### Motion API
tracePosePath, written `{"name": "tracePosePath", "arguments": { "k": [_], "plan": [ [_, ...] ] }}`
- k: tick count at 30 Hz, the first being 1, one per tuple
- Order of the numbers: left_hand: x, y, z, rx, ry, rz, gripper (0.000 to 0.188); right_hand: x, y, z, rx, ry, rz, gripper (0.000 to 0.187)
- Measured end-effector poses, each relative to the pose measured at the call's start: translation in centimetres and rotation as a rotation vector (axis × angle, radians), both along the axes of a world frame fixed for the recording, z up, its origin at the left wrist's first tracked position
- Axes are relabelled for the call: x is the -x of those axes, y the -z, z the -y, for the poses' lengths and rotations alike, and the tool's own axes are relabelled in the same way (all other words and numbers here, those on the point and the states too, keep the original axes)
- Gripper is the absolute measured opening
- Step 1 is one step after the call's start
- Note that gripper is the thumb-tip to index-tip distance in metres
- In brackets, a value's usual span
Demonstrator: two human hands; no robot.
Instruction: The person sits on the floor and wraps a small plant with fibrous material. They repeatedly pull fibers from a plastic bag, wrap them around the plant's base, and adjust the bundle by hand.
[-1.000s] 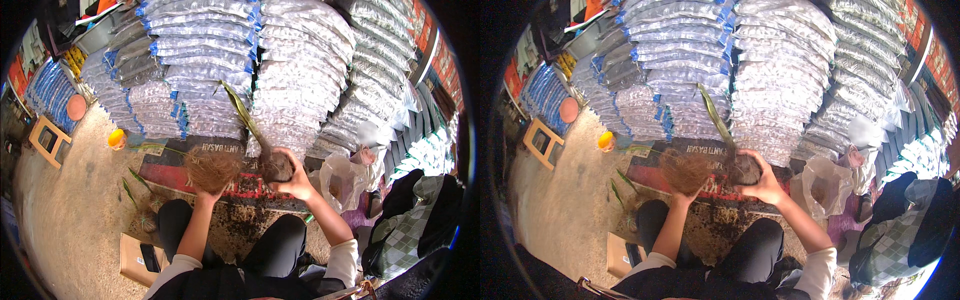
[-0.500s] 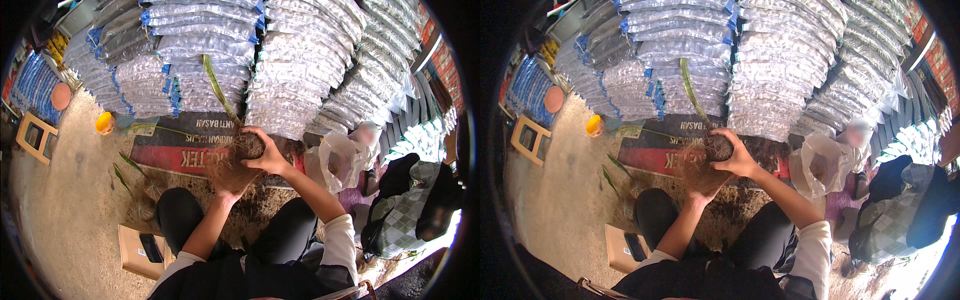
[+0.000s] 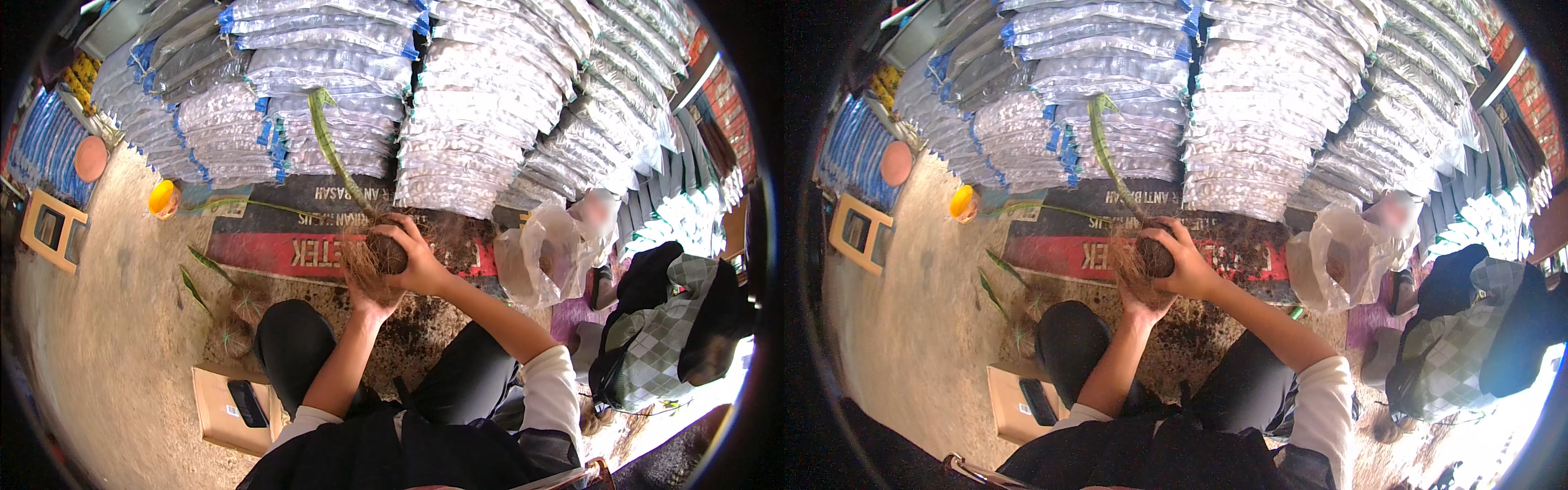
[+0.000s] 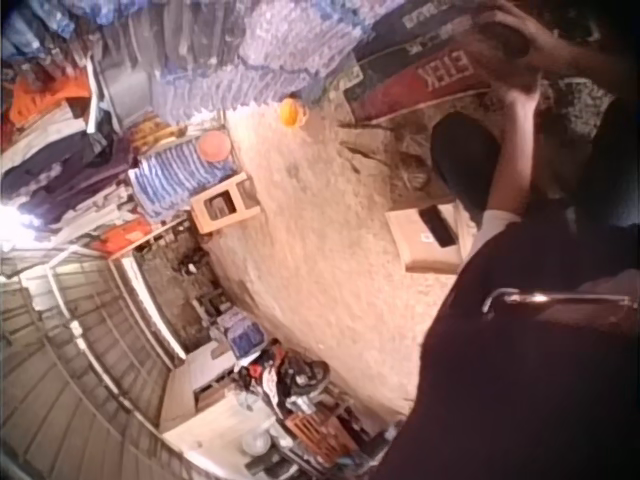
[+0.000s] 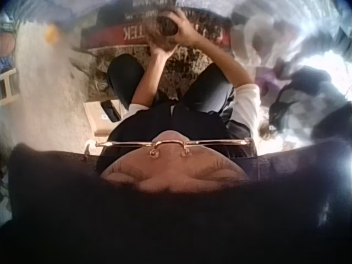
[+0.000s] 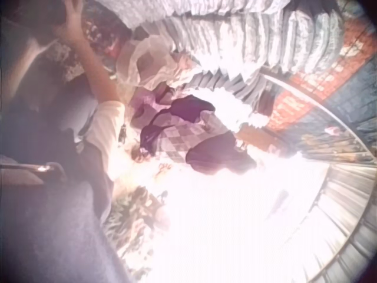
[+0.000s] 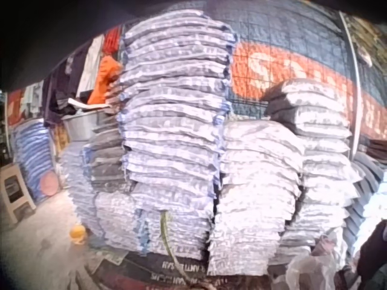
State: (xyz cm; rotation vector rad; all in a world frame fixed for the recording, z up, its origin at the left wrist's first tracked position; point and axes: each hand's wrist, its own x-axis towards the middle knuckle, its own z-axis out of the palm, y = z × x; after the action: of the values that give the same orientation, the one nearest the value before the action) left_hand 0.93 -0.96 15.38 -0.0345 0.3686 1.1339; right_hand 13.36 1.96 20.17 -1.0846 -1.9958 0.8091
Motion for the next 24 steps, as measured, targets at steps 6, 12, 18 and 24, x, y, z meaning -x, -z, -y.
{"name": "tracePosePath", "arguments": {
  "k": [6,12,18,24],
  "plan": [
    [-0.2,0.3,-0.3,-0.005,-0.031,-0.042,0.073,0.1,-0.1,0.5,0.005,-0.023,0.025,0.073],
    [0.0,1.0,-0.4,-0.106,-0.018,0.020,0.078,-0.8,-0.8,0.0,-0.040,-0.091,0.145,0.063],
    [-0.7,0.6,-1.1,-0.111,0.005,-0.001,0.078,-1.1,0.1,0.2,0.029,-0.038,0.164,0.053],
    [-1.2,1.5,-1.6,-0.155,-0.049,-0.141,0.068,0.3,-2.9,2.1,0.031,0.217,0.181,0.049]
  ]
}}
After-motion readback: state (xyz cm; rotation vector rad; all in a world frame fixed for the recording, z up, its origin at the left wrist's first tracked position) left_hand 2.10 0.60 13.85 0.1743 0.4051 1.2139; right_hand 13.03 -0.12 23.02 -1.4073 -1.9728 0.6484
